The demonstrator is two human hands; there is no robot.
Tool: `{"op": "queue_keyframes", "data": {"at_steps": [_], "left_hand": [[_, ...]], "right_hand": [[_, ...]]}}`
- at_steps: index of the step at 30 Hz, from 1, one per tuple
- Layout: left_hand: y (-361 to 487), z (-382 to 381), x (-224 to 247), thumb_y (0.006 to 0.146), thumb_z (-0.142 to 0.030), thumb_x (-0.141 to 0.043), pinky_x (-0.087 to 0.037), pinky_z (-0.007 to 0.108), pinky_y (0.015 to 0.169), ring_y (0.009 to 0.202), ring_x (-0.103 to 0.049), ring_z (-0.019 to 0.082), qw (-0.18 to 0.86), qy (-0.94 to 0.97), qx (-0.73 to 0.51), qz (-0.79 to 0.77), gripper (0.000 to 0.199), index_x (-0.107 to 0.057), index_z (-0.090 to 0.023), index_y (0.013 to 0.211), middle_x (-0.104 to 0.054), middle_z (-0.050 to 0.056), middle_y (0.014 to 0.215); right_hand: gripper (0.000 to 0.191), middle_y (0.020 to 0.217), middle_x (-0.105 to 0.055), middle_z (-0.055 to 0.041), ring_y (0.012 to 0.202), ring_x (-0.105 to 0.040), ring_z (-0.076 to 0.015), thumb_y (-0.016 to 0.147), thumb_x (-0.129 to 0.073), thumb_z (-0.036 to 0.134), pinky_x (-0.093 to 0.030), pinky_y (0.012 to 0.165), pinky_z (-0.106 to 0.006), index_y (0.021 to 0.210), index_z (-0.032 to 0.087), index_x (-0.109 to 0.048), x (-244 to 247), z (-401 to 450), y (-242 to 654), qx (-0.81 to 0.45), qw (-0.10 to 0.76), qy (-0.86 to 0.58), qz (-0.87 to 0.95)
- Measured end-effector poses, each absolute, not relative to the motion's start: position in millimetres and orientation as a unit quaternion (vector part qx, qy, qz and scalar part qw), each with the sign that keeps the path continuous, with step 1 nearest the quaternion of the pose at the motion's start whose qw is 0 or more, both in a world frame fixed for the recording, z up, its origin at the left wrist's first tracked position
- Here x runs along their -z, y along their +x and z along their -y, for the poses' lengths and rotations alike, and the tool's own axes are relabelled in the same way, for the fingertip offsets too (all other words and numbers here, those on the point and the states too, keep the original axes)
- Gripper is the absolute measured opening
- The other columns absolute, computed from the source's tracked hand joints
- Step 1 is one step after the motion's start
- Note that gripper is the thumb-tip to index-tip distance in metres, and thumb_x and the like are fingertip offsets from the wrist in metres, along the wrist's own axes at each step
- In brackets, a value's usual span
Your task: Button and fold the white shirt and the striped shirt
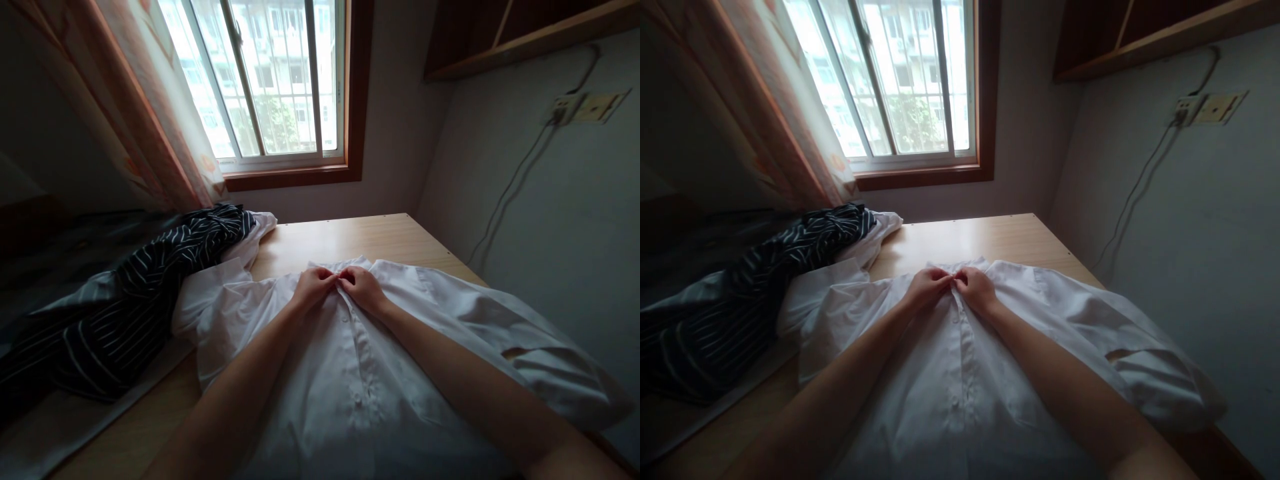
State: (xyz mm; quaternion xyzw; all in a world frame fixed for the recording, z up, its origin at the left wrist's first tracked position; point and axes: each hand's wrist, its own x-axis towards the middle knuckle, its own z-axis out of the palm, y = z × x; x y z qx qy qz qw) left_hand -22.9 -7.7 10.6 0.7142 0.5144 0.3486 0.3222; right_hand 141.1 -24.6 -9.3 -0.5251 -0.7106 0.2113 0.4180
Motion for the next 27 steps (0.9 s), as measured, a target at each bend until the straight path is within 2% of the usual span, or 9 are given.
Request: {"op": "queue_keyframes", "data": {"at_steps": [13,22,27], "left_hand": [[-18,9,-7,0.079,-0.036,-0.061,-0.041,0.025,0.059,0.064,-0.062,0.017,0.261,0.718,-0.353,-0.540,0.026,-0.075,-0.014,0.073,-0.071,0.005,0.068],[-17,8,1,0.074,-0.035,-0.066,-0.041,0.022,0.053,0.055,-0.057,0.013,0.366,0.659,-0.401,-0.520,0.022,-0.071,-0.014,0.068,-0.067,0.002,0.060],[-17,9,-1,0.074,-0.037,-0.066,-0.041,0.023,0.054,0.058,-0.058,0.014,0.329,0.683,-0.395,-0.520,0.024,-0.072,-0.014,0.069,-0.067,0.002,0.061]], "right_hand": [[0.007,0.086,-0.069,-0.0066,0.084,-0.062,-0.0199,0.084,-0.060,0.016,-0.047,0.081,-0.031,0.083,0.017,-0.067,11,22,139,-0.176,0.411,-0.519,0.729],[0.007,0.084,-0.067,-0.0056,0.085,-0.059,-0.0194,0.084,-0.060,0.012,-0.046,0.081,-0.031,0.082,0.018,-0.063,13,23,141,-0.163,0.407,-0.504,0.745],[0.007,0.083,-0.067,-0.0052,0.082,-0.060,-0.0187,0.083,-0.061,0.012,-0.046,0.079,-0.031,0.081,0.018,-0.064,11,21,142,-0.169,0.387,-0.510,0.749]]}}
